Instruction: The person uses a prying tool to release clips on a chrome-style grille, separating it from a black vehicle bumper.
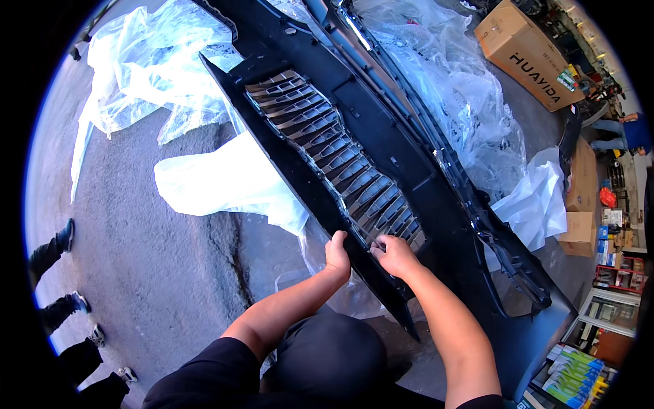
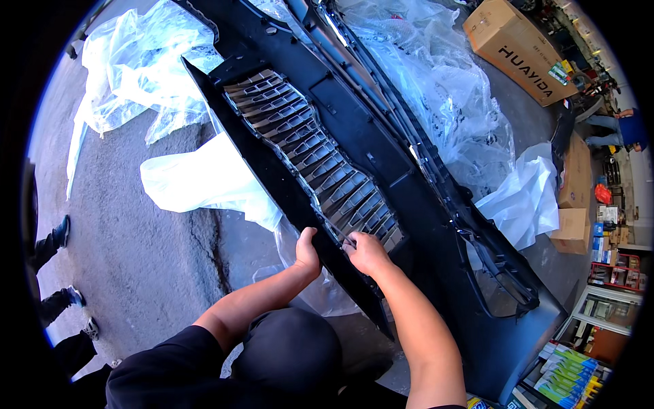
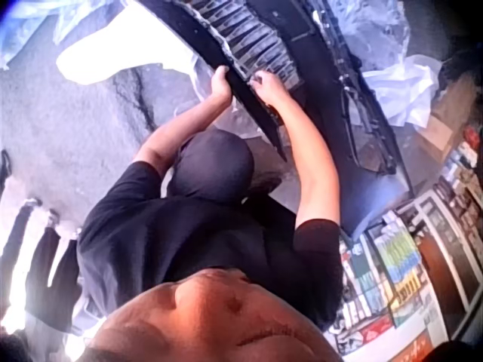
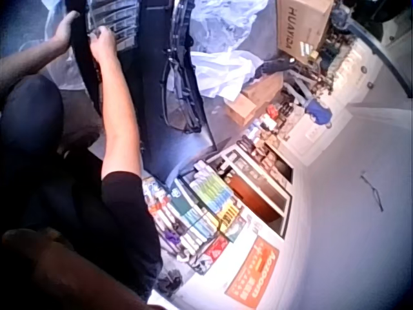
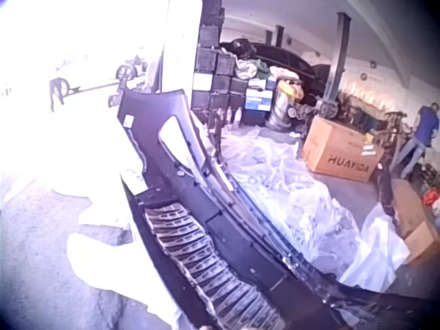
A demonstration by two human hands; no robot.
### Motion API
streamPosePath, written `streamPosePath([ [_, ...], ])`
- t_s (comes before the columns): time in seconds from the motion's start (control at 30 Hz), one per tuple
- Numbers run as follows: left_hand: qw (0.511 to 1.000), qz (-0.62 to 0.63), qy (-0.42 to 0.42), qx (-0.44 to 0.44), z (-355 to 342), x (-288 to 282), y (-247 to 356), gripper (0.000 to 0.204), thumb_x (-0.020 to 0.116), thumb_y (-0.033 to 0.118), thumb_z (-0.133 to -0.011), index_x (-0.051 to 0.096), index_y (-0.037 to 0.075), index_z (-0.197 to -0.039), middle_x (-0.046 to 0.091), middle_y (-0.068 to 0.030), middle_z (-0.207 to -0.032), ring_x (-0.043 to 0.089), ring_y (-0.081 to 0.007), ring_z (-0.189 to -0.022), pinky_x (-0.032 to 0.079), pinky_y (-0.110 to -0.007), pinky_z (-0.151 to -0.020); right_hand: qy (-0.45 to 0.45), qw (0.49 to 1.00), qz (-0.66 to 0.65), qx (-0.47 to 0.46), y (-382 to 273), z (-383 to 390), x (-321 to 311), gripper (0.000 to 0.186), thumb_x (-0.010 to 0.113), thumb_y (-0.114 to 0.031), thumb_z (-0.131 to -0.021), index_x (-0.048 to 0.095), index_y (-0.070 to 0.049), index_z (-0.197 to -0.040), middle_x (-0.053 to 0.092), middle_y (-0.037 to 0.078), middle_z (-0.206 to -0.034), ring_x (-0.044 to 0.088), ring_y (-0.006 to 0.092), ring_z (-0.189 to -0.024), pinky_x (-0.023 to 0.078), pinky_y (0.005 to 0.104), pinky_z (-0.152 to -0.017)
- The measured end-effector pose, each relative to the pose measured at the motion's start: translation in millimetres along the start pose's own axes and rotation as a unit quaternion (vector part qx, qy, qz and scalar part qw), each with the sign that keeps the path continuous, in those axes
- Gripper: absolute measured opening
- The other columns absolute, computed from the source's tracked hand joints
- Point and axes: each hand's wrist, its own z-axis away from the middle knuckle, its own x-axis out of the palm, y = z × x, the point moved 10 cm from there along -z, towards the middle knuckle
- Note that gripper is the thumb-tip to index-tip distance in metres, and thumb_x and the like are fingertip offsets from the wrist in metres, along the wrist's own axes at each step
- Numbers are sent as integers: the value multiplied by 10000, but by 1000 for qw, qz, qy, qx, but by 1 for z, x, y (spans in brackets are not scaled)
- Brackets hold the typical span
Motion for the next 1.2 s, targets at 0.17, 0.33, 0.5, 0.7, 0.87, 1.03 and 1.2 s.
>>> streamPosePath([
  [0.17,999,-34,19,35,-6,-7,0,447,583,366,-889,675,-71,-920,671,-122,-876,596,-233,-848,468,-386,-826,12,999,30,40,-10,18,-31,260,733,-177,-885,648,3,-1051,728,148,-964,713,325,-930,552,398,-842],
  [0.33,998,-37,40,37,-12,-19,-3,455,585,362,-890,673,-83,-922,682,-147,-891,596,-240,-857,470,-395,-838,-232,961,53,142,-30,76,-81,487,687,-125,-896,563,-8,-1351,730,130,-985,725,276,-944,564,373,-847],
  [0.5,1000,-7,-1,20,1,0,2,448,576,356,-899,670,-79,-946,681,-123,-888,602,-236,-861,470,-385,-849,-252,927,268,71,-49,130,-129,567,651,-160,-912,506,-55,-1450,686,184,-1170,666,372,-1107,525,439,-974],
  [0.7,999,-45,6,29,-15,-11,-6,472,575,376,-899,677,-80,-969,686,-132,-939,612,-240,-910,464,-377,-883,-172,944,279,27,-102,157,-151,360,641,-139,-925,608,-56,-1274,675,158,-1172,664,363,-1103,541,463,-926],
  [0.87,999,-23,1,22,-13,-8,-6,497,578,384,-897,672,-93,-1000,688,-137,-978,608,-243,-934,460,-376,-906,-41,952,293,-84,-122,160,-138,283,683,-130,-894,637,-105,-1172,695,76,-1085,687,316,-979,561,454,-792],
  [1.03,1000,-15,-5,21,-15,-7,-8,503,580,386,-897,671,-93,-1020,689,-132,-982,607,-244,-934,460,-375,-909,-31,941,317,-110,-120,154,-116,275,665,-132,-905,649,-90,-1176,686,81,-1046,684,304,-936,563,448,-786],
  [1.2,1000,-22,-5,18,-15,-9,-7,502,578,387,-900,676,-92,-1011,687,-134,-975,604,-246,-936,459,-376,-911,-14,936,325,-132,-123,148,-115,203,614,-122,-921,651,-65,-1112,686,115,-967,703,314,-922,576,449,-767],
])
